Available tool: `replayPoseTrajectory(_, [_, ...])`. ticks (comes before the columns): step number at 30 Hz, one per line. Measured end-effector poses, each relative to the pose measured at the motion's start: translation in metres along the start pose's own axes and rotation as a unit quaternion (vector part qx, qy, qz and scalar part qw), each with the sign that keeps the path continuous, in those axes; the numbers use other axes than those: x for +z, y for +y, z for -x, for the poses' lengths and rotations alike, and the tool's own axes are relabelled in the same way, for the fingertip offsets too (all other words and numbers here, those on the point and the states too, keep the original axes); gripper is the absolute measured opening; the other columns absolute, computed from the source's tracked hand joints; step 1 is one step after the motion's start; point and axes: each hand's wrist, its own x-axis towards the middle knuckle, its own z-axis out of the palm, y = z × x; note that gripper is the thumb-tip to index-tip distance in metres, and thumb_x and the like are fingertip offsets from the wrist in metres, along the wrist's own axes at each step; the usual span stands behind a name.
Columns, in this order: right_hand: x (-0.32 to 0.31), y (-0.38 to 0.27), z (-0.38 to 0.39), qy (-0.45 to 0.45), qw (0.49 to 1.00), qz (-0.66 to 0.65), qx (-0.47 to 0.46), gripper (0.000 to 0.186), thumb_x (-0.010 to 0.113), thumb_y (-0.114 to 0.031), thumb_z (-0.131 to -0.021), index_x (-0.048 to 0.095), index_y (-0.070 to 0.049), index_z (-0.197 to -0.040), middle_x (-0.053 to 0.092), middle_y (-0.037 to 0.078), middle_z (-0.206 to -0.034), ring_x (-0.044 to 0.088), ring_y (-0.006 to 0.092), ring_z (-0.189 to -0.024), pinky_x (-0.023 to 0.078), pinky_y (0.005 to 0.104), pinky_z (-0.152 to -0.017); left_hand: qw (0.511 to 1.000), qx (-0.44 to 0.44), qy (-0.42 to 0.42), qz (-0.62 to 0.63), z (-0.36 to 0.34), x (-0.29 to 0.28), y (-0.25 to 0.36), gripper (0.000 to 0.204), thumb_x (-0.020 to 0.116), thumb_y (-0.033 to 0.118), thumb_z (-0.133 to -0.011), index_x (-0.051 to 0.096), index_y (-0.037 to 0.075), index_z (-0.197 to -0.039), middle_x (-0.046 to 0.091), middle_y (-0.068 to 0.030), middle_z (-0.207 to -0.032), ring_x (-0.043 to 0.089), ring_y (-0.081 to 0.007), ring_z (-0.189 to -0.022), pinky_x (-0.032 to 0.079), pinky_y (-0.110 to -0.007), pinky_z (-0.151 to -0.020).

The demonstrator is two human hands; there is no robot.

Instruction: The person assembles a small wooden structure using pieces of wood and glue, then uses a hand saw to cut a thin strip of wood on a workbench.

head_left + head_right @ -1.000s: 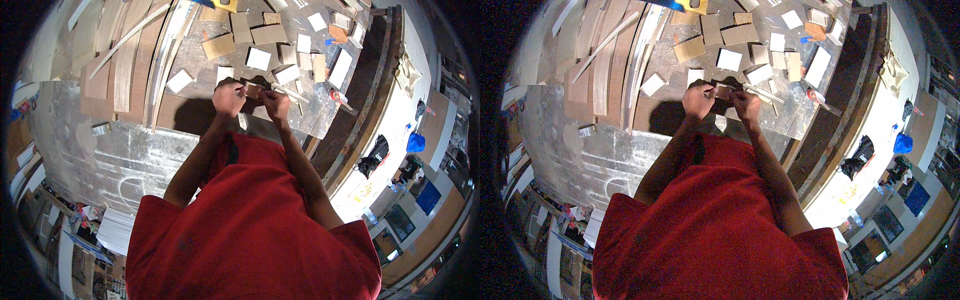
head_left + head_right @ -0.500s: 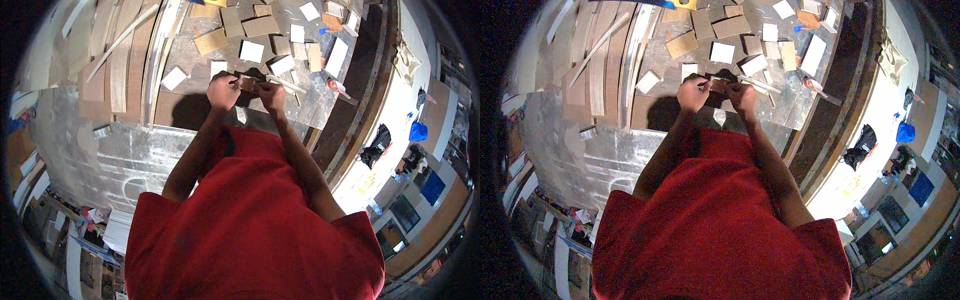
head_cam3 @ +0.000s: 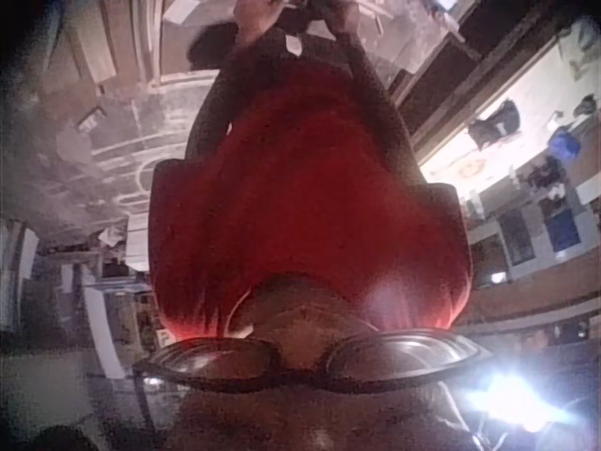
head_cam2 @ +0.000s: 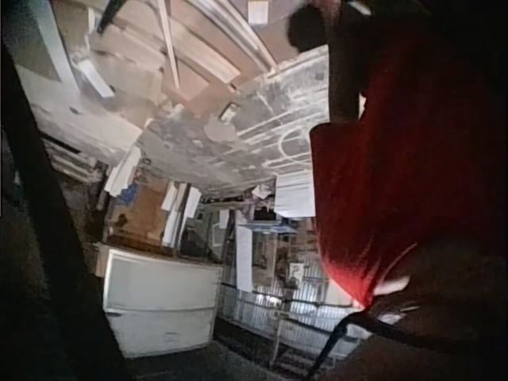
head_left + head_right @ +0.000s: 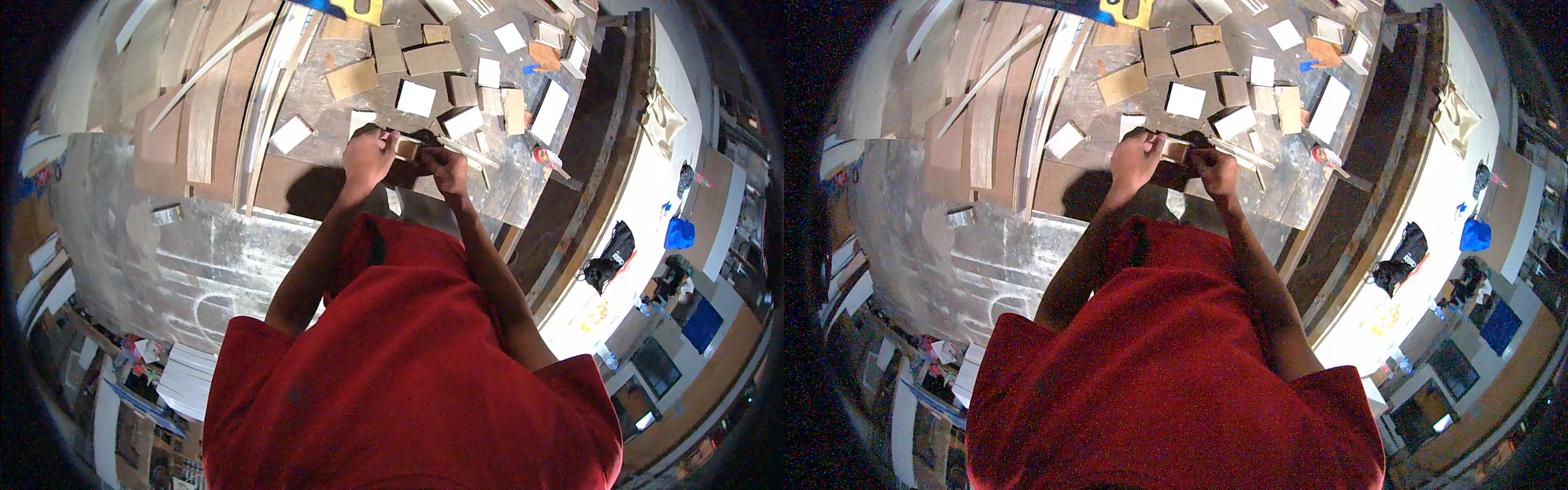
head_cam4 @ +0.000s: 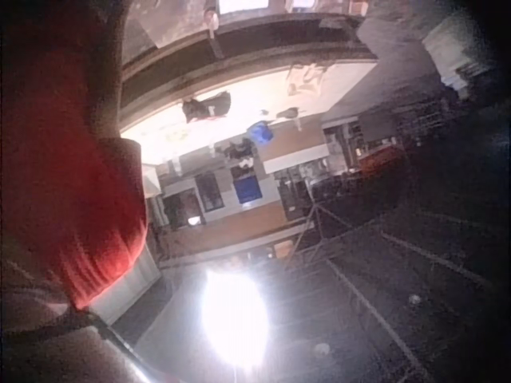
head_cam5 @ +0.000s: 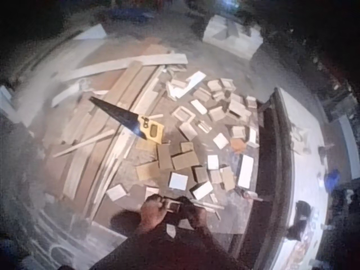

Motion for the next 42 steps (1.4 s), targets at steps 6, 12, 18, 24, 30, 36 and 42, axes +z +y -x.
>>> replayPoseTrajectory(6, [-0.002, -0.012, 0.005, -0.016, 0.997, -0.075, 0.006, 0.023, 0.066, -0.009, -0.094, 0.069, 0.008, -0.109, 0.074, 0.012, -0.093, 0.070, 0.0166, -0.080, 0.057, 0.0307, -0.074, 0.998, -0.046, -0.037, 0.023, 0.001, -0.002, 0.003, 0.050, 0.053, 0.053, -0.096, 0.072, 0.007, -0.090, 0.071, -0.0140, -0.086, 0.068, -0.0365, -0.086, 0.054, -0.047, -0.074])
replayPoseTrajectory(12, [-0.009, -0.026, 0.012, -0.009, 0.994, -0.108, -0.021, 0.022, 0.067, -0.007, -0.093, 0.069, 0.008, -0.109, 0.074, 0.013, -0.094, 0.071, 0.0181, -0.082, 0.058, 0.0299, -0.075, 0.991, -0.052, 0.005, 0.123, 0.005, -0.003, 0.013, 0.044, 0.061, 0.049, -0.095, 0.074, 0.007, -0.098, 0.073, -0.0155, -0.088, 0.070, -0.0339, -0.084, 0.055, -0.042, -0.075])
replayPoseTrajectory(18, [-0.016, -0.050, 0.030, 0.036, 0.975, -0.218, -0.028, 0.016, 0.071, -0.003, -0.090, 0.069, 0.007, -0.103, 0.073, 0.012, -0.097, 0.070, 0.0188, -0.085, 0.059, 0.0323, -0.077, 0.951, -0.057, -0.040, 0.302, 0.007, -0.026, 0.034, 0.038, 0.067, 0.038, -0.096, 0.073, 0.001, -0.102, 0.072, -0.0095, -0.082, 0.067, -0.0149, -0.075, 0.054, -0.030, -0.069])
replayPoseTrajectory(24, [-0.031, -0.079, 0.045, 0.035, 0.966, -0.257, -0.025, 0.014, 0.071, 0.000, -0.089, 0.068, 0.004, -0.102, 0.071, 0.010, -0.095, 0.070, 0.0186, -0.085, 0.059, 0.0328, -0.077, 0.884, -0.152, -0.082, 0.435, 0.007, -0.035, 0.059, 0.039, 0.066, 0.039, -0.097, 0.073, 0.000, -0.099, 0.071, -0.0036, -0.084, 0.063, -0.0108, -0.071, 0.052, -0.025, -0.058])
replayPoseTrajectory(30, [-0.046, -0.084, 0.046, 0.053, 0.942, -0.332, -0.010, 0.013, 0.072, 0.002, -0.088, 0.066, 0.002, -0.100, 0.070, 0.010, -0.093, 0.067, 0.0174, -0.082, 0.056, 0.0315, -0.079, 0.862, -0.104, -0.078, 0.489, 0.006, -0.044, 0.088, 0.038, 0.064, 0.037, -0.099, 0.073, 0.000, -0.100, 0.071, -0.0027, -0.082, 0.062, -0.0085, -0.067, 0.052, -0.025, -0.057])
replayPoseTrajectory(36, [-0.065, -0.103, 0.053, -0.016, 0.907, -0.420, -0.018, 0.020, 0.071, 0.000, -0.089, 0.062, 0.002, -0.108, 0.069, 0.008, -0.098, 0.066, 0.0166, -0.086, 0.055, 0.0301, -0.077, 0.839, -0.092, -0.075, 0.530, 0.010, -0.048, 0.116, 0.033, 0.063, 0.031, -0.100, 0.073, 0.000, -0.094, 0.069, -0.0010, -0.079, 0.059, -0.0066, -0.066, 0.049, -0.024, -0.057])
replayPoseTrajectory(42, [-0.105, -0.126, 0.063, -0.130, 0.883, -0.451, 0.004, 0.034, 0.066, -0.003, -0.093, 0.059, 0.003, -0.126, 0.067, 0.011, -0.117, 0.067, 0.0205, -0.104, 0.059, 0.0355, -0.087, 0.845, -0.089, -0.068, 0.524, 0.023, -0.056, 0.165, 0.032, 0.063, 0.030, -0.100, 0.073, 0.000, -0.096, 0.069, -0.0006, -0.079, 0.058, -0.0063, -0.064, 0.048, -0.024, -0.056])
